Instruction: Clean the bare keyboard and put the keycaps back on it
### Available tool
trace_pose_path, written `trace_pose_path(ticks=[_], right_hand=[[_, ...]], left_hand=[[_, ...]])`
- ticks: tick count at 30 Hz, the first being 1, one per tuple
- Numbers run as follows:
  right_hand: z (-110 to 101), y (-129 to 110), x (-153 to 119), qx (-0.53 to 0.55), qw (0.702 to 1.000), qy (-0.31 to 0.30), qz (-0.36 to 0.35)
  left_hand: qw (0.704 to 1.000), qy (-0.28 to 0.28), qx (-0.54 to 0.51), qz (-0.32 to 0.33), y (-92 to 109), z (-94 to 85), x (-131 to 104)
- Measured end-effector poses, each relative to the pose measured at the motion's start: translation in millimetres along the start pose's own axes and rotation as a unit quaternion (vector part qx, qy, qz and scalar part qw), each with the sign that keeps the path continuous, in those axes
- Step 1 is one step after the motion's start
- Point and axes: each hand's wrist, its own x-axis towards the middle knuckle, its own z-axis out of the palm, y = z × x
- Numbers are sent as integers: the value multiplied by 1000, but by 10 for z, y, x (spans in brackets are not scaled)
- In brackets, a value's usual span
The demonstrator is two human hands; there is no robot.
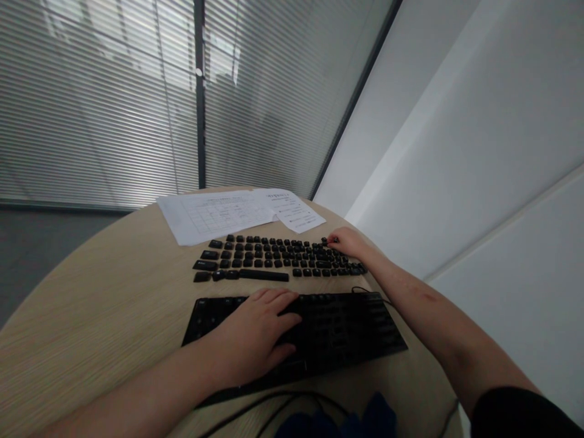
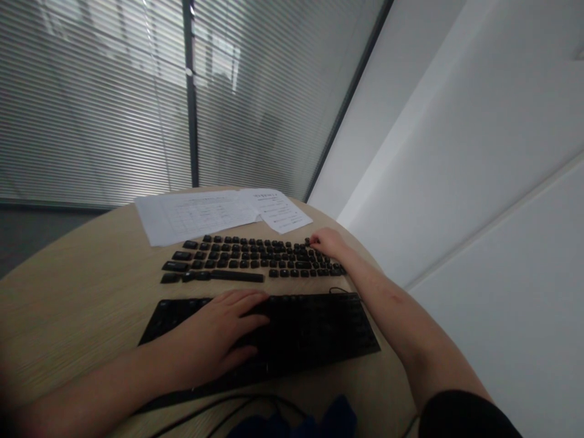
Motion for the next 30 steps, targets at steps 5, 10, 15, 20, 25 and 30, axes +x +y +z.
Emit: trace_pose_path(ticks=[5, 10, 15, 20, 25, 30], right_hand=[[1, 13, -10, -1, 1000, -2, 1], [-48, 5, -25, 1, 1000, -6, -7], [-109, -4, -16, 10, 1000, -2, -7], [-101, -28, 23, 8, 1000, -6, -9], [-42, -19, 23, 6, 1000, -3, -9], [-7, 27, -13, 22, 1000, -8, -20]], left_hand=[[1000, -13, 6, -4, 1, -8, 6], [1000, 6, 3, 2, -6, 4, -6], [1000, -9, 1, -6, 6, -13, -14], [1000, -14, -2, -13, 13, -22, -3], [1000, -3, 2, -7, -1, 0, -12], [1000, -22, 12, -10, 9, -14, -11]])
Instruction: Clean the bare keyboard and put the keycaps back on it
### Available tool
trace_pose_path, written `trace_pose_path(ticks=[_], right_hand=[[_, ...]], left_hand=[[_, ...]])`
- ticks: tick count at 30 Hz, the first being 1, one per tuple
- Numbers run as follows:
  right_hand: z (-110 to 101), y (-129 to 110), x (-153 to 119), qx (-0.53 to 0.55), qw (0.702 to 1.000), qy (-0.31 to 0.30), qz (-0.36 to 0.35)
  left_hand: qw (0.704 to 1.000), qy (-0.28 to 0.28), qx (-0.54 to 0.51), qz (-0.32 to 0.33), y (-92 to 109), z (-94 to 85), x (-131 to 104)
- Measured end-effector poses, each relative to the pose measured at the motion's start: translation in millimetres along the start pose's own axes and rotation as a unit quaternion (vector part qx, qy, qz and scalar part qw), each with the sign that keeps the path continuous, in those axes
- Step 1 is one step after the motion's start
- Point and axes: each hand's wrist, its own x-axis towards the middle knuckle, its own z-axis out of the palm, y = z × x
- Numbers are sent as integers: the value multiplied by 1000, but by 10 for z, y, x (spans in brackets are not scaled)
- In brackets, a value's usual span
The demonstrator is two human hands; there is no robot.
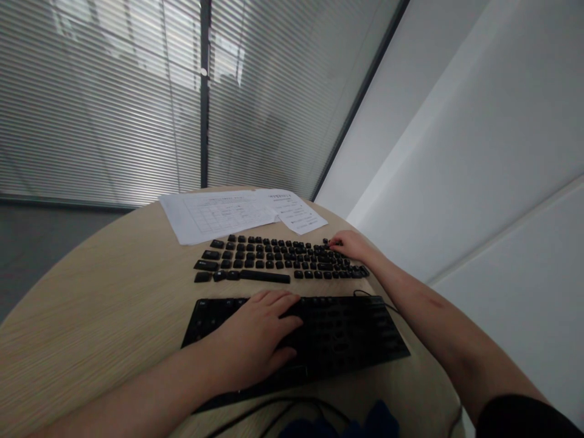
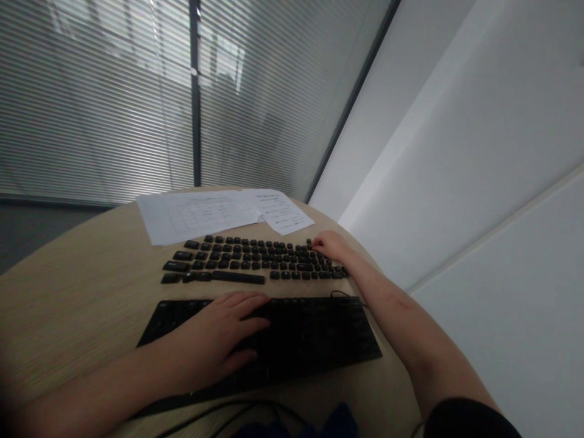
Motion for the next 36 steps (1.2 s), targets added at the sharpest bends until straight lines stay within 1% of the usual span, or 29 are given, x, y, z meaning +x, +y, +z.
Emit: trace_pose_path(ticks=[3, 8, 13, 17, 21, 25, 28, 31, 36], right_hand=[[-11, 5, -15, 8, 1000, -3, -2], [-51, -25, -35, 14, 1000, -9, 2], [-106, -19, -45, 29, 999, -7, 14], [-159, 16, 47, 38, 998, 10, 45], [-184, 6, 218, 59, 997, 2, 50], [-174, -33, 355, 86, 995, -24, 34], [-158, -41, 405, 101, 994, -42, 28], [-135, -27, 427, 113, 992, -48, 30], [-24, -16, 447, 142, 989, -40, 33]], left_hand=[[1000, -1, 0, -2, -7, 2, 4], [1000, 13, -12, -1, -12, 7, 0], [1000, -4, -1, -13, 13, -26, 11], [1000, -8, -3, -15, 19, -43, 15], [1000, -18, 2, -18, 31, -55, 8], [1000, -16, 1, -18, 31, -51, 8], [1000, -2, -5, -8, 12, -38, 13], [1000, 10, -9, 3, -13, -39, 18], [1000, 5, 11, 0, -56, -82, 26]])
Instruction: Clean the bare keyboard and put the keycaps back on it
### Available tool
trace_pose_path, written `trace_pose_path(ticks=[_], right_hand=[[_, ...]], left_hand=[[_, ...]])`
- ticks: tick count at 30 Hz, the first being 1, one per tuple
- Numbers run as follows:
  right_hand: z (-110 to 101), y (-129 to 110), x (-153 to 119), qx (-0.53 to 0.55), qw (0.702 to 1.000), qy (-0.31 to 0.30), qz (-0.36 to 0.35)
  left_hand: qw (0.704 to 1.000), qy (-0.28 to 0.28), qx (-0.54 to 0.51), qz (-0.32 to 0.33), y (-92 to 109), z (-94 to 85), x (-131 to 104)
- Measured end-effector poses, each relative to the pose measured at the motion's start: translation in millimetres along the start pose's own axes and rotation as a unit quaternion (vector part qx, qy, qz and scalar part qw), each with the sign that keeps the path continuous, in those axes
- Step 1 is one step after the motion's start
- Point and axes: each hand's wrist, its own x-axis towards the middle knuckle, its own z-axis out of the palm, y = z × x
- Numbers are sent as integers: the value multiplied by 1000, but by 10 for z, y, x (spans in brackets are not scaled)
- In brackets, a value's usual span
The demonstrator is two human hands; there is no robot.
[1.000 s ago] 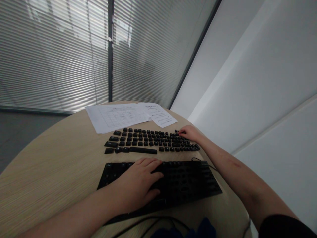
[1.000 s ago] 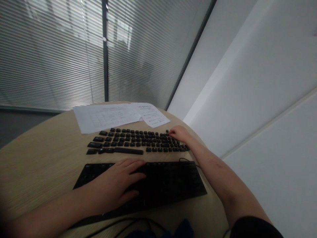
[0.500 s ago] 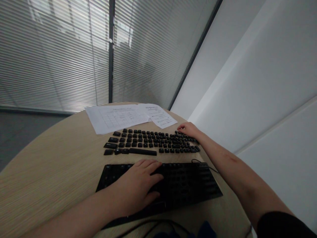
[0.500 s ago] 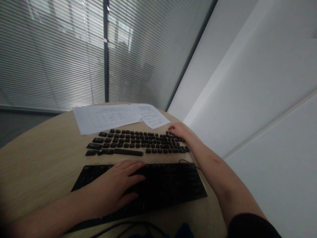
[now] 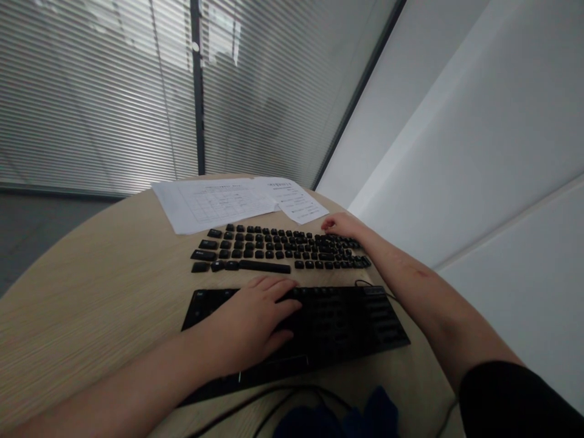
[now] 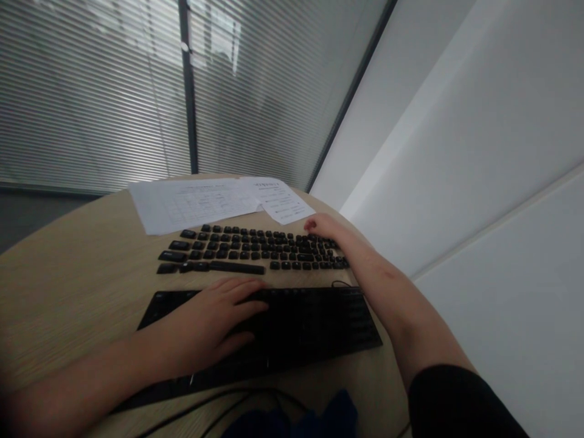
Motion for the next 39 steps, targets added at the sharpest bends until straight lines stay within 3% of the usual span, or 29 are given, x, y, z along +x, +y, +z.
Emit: trace_pose_path(ticks=[4, 9, 13, 17, 21, 25, 31, 39], right_hand=[[54, -20, 32, 25, 999, 27, 2], [-159, -129, -113, 52, 991, 121, -8], [-239, -258, -733, 81, 973, 215, -19], [46, -455, -1566, 193, 933, 279, -120], [363, -638, -1981, 229, 928, 255, -146], [492, -692, -1993, 258, 929, 219, -148], [566, -673, -1958, 272, 930, 167, -180], [603, -585, -1968, 277, 935, 144, -169]], left_hand=[[1000, 7, 16, -3, -56, -35, 0], [999, 27, 13, -14, -144, -149, -9], [998, 30, 11, -47, -246, -351, -52], [995, 26, 43, -83, -352, -511, -99], [991, -11, 49, -124, -429, -544, -111], [978, -49, 58, -193, -475, -602, -151], [954, -96, 39, -281, -504, -835, -369], [933, -52, -104, -340, -566, -759, -635]])
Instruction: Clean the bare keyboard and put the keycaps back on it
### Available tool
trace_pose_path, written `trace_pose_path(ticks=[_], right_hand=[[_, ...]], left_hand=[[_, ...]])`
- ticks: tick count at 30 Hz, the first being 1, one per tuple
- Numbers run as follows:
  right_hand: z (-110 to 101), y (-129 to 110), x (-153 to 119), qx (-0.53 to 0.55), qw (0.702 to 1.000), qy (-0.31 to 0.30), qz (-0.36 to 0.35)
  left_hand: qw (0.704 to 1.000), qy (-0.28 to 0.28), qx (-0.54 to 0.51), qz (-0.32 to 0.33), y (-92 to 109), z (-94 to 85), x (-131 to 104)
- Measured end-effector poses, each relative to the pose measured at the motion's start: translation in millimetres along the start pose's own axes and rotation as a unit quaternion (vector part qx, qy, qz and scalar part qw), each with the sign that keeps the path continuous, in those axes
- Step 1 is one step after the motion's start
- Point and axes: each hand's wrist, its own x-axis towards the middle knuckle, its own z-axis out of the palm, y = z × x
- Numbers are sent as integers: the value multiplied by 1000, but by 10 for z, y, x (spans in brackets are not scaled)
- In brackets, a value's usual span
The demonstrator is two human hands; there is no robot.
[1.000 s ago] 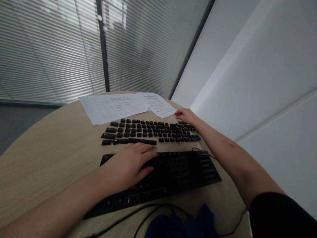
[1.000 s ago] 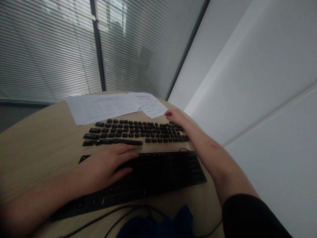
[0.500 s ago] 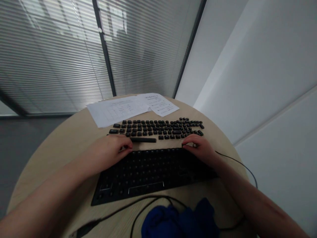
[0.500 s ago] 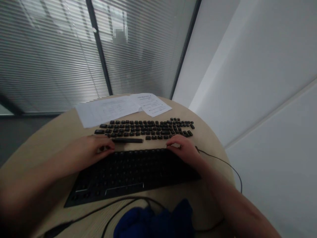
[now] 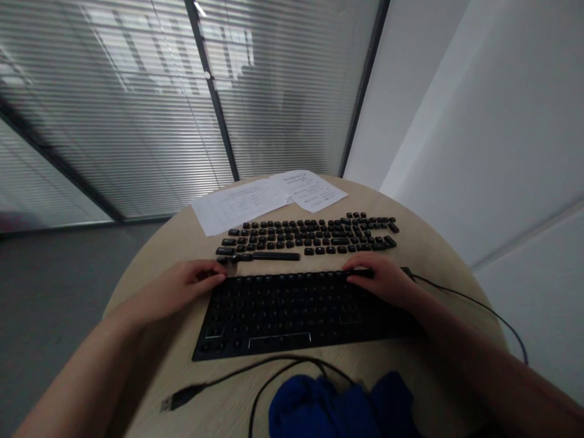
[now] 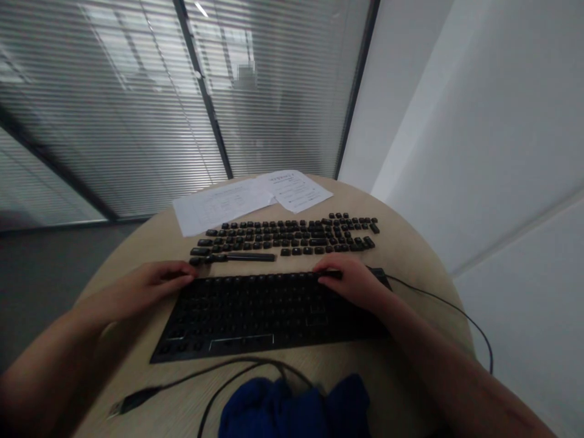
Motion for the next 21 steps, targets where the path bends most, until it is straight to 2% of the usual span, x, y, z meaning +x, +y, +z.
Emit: trace_pose_path(ticks=[4, 11, 21], right_hand=[[10, -17, -9, -1, 999, 18, 39], [-5, -90, 30, 22, 995, 15, 94], [-53, -113, 107, 34, 991, -7, 126]], left_hand=[[999, -2, -41, -3, -85, -20, 11], [998, -47, -33, 11, -82, -9, -3], [999, -34, -32, 16, -92, 18, 20]])
